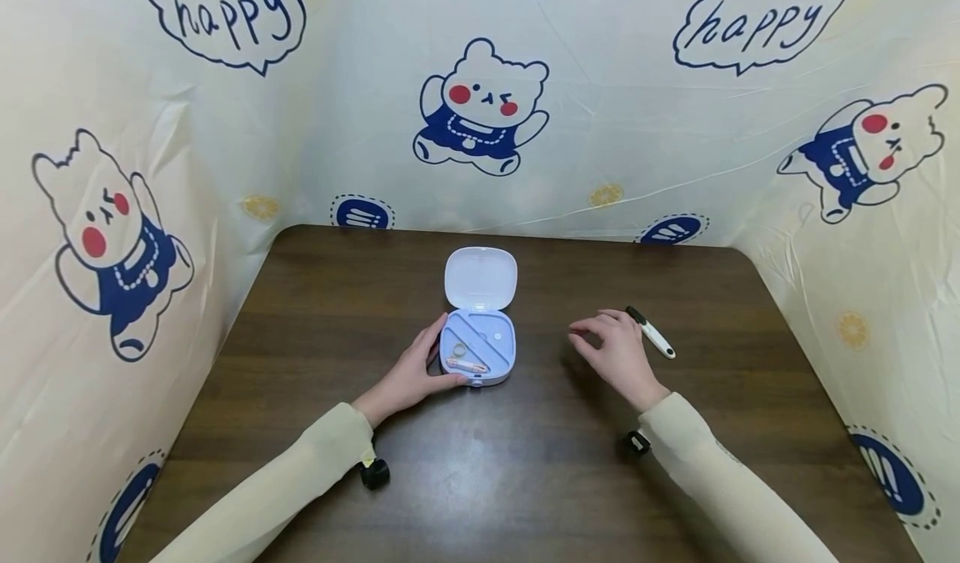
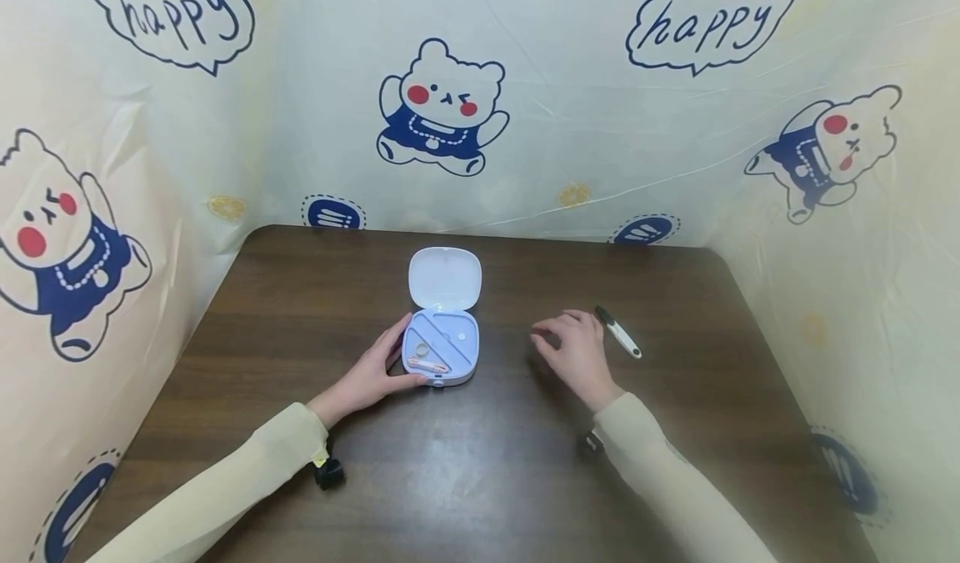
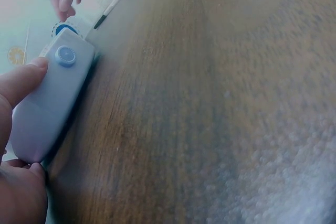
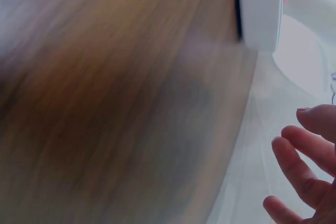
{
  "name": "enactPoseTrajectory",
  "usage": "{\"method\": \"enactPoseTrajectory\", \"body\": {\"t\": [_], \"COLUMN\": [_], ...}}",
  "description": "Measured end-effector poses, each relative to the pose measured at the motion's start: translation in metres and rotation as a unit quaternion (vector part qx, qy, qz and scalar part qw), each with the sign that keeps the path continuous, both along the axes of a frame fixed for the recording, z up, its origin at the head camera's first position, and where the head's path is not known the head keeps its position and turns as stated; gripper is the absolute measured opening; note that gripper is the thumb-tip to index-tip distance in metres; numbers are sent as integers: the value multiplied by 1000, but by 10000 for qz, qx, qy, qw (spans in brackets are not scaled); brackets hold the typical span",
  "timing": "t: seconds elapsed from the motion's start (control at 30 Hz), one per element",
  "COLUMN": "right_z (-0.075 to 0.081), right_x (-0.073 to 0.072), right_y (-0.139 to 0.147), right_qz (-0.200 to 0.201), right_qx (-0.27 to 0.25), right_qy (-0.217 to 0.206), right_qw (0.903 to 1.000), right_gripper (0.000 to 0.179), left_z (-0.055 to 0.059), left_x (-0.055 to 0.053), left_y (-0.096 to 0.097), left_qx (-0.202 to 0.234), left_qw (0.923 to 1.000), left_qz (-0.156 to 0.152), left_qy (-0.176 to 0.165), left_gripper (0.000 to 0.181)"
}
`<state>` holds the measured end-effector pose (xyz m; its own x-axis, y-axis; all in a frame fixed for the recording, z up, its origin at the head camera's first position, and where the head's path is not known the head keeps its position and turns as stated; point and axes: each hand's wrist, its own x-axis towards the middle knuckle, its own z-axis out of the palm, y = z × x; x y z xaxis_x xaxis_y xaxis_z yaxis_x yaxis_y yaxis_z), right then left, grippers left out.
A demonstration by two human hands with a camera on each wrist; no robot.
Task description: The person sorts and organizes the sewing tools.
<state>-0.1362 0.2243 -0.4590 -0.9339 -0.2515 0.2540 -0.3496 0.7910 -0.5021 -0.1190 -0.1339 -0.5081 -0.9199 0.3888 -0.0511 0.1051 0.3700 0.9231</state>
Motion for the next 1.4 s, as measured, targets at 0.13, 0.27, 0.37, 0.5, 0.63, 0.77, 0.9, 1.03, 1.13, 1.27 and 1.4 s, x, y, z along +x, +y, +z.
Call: {"method": "enactPoseTrajectory", "body": {"t": [0.13,0.27,0.37,0.5,0.63,0.77,0.9,1.03,1.13,1.27,1.4], "right_z": [-1,0,1,2,2,1,0,-1,-2,-5,-9], "right_x": [1,4,5,6,6,5,2,0,-1,-2,-3], "right_y": [18,36,48,65,79,92,105,114,119,123,127], "right_qz": [-155,-342,-526,-780,-1069,-1433,-1759,-1948,-2033,-2162,-2233], "right_qx": [78,54,-13,-71,-66,50,192,242,282,377,506], "right_qy": [-59,-89,-96,-143,-197,-451,-884,-1327,-1574,-1881,-2135], "right_qw": [9998,9994,9986,9968,9940,9886,9802,9715,9660,9573,9497], "right_gripper": [20,22,23,24,25,28,33,36,38,41,44], "left_z": [0,-1,0,0,0,0,0,1,1,-1,-1], "left_x": [0,0,1,1,2,1,0,1,1,0,0], "left_y": [0,0,0,0,0,0,0,0,0,-1,-1], "left_qx": [31,31,17,5,-15,-19,-15,5,20,37,54], "left_qw": [10000,10000,10000,9999,9999,9999,9999,9999,9999,9999,9999], "left_qz": [22,31,39,52,55,30,24,28,36,34,21], "left_qy": [-47,-59,-85,-105,-122,-141,-134,-133,-123,-104,-103], "left_gripper": [111,111,111,112,112,112,112,111,111,112,112]}}
